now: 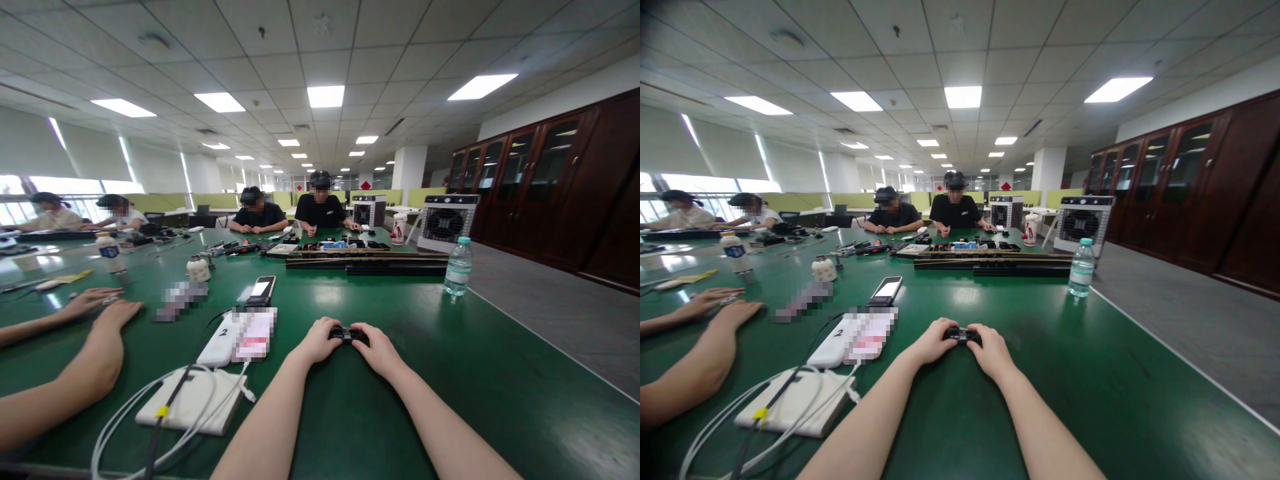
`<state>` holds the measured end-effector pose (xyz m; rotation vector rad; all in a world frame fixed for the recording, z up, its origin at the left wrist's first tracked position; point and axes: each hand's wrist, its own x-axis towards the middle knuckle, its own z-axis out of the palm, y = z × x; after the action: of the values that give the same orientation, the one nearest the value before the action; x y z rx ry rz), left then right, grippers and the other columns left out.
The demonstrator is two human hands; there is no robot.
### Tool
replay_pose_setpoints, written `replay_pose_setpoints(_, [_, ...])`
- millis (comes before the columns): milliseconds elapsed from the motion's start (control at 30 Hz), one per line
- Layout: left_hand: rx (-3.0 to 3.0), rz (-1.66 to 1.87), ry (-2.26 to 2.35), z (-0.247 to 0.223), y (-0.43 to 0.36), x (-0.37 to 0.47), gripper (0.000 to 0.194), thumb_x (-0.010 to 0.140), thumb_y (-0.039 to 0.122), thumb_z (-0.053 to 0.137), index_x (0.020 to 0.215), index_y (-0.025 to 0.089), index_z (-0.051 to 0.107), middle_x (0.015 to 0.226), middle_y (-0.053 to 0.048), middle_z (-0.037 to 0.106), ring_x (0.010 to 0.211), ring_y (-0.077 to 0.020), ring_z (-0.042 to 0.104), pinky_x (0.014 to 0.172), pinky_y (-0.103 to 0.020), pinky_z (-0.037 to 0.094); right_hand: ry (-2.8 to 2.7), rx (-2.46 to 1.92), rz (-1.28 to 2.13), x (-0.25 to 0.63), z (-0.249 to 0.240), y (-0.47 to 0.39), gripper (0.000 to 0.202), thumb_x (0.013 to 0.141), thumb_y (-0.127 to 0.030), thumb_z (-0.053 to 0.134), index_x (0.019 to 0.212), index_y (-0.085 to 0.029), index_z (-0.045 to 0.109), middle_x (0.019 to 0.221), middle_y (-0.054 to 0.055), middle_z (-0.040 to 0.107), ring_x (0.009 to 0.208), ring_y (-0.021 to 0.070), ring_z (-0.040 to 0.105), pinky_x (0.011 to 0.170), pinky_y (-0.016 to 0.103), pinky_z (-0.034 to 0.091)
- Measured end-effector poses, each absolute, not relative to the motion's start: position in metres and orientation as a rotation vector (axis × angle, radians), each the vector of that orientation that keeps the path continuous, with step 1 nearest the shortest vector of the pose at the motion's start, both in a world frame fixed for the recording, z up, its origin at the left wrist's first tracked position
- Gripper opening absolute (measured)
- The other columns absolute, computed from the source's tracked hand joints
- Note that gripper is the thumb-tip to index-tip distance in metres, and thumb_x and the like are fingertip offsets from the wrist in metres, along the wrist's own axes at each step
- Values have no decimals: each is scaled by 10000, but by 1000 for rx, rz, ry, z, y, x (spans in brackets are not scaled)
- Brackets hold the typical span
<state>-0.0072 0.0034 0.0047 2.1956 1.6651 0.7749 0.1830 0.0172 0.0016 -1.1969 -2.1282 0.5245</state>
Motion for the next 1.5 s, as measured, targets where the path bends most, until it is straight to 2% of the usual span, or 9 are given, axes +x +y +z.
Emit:
replay_pose_setpoints(467, [2205, 713, 1731, 9, 1, -4, 392, 831, 285, 560, 1213, 206, 587, 1221, -85, 608, 1127, -251, 553, 1007, -363, 423, -2106, -1213, 539, 184, -2, 19, 305, 803, -233, 547, 1096, -229, 630, 1114, 64, 682, 1055, 234, 606, 945, 390, 444])
replay_pose_setpoints(900, [2219, 662, 1719, 11, 0, -5, 400, 850, 275, 532, 1233, 173, 584, 1216, -96, 615, 1124, -239, 566, 1010, -337, 424, -2127, -1225, 535, 185, -2, 20, 300, 810, -224, 550, 1100, -230, 626, 1118, 56, 682, 1055, 226, 605, 946, 375, 446])
replay_pose_setpoints(1200, [2212, 685, 1707, 14, -1, -6, 392, 824, 280, 547, 1205, 205, 607, 1178, -78, 637, 1100, -253, 581, 985, -351, 445, -2121, -1228, 544, 185, 1, 18, 311, 807, -217, 543, 1107, -213, 625, 1130, 69, 678, 1066, 231, 604, 954, 381, 444])
replay_pose_setpoints(1400, [2197, 680, 1737, 9, 0, -5, 497, 765, 321, 629, 1241, 189, 572, 1227, -96, 614, 1133, -277, 559, 1003, -383, 431, -2123, -1222, 532, 185, 0, 18, 312, 805, -206, 543, 1105, -225, 630, 1134, 65, 676, 1078, 233, 597, 961, 389, 442])
replay_pose_setpoints(1500, [2213, 667, 1754, 10, 0, -4, 443, 768, 303, 629, 1196, 194, 596, 1190, -94, 628, 1101, -270, 572, 980, -376, 443, -2142, -1183, 500, 184, 1, 17, 336, 794, -234, 567, 1123, -204, 632, 1162, 83, 665, 1100, 245, 584, 979, 402, 431])
